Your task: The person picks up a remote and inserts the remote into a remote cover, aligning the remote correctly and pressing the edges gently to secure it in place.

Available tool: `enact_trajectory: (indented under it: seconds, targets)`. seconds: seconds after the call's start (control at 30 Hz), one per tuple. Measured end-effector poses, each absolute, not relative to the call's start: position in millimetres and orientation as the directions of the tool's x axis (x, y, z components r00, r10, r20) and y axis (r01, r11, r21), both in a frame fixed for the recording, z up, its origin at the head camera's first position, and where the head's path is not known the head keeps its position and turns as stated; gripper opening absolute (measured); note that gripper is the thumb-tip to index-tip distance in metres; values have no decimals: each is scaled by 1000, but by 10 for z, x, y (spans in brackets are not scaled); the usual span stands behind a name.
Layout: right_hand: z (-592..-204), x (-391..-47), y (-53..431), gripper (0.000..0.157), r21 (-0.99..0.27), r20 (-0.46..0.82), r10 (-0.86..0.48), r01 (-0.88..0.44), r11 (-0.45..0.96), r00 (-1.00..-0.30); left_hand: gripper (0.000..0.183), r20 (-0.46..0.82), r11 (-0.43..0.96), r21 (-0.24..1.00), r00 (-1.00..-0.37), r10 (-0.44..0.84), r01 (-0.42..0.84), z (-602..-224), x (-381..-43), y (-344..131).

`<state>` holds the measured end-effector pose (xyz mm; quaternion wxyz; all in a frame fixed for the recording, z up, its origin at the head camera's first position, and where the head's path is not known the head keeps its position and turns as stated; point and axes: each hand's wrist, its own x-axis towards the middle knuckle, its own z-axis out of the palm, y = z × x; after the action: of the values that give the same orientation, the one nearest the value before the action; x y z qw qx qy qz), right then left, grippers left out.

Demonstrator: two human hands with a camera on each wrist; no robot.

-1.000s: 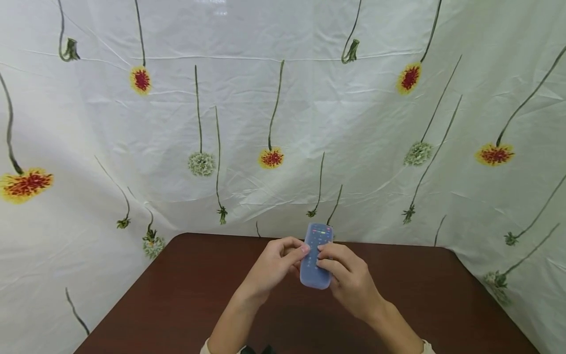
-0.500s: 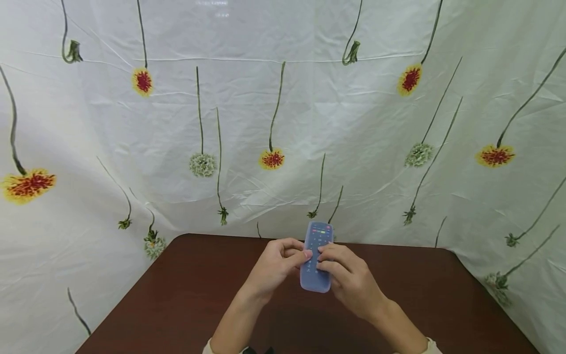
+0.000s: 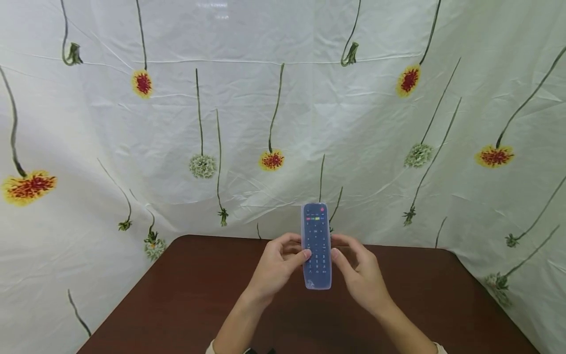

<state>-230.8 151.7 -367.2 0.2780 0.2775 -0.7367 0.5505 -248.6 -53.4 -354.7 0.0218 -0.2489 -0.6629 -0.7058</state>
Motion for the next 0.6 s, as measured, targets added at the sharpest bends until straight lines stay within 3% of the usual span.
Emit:
enact_trajectory:
  seconds: [0.07,0.17,0.6]
  targets:
    - [-3643,-2273,1499,30,-753,620,-95,-625,204,-779,26,399,-85,916,-869,294,392,-3554,-2484,-526]
    - [-3624,-2251,1476,34,-800,561,-85,-566,201,-823,25,425,-28,899,-855,298,438,-3565,-2481,-519]
    - [-3696,-2279,1523,39,-786,593,-134,-607,117,-794,26,460,10,867,-810,364,497,-3593,-2521,-529]
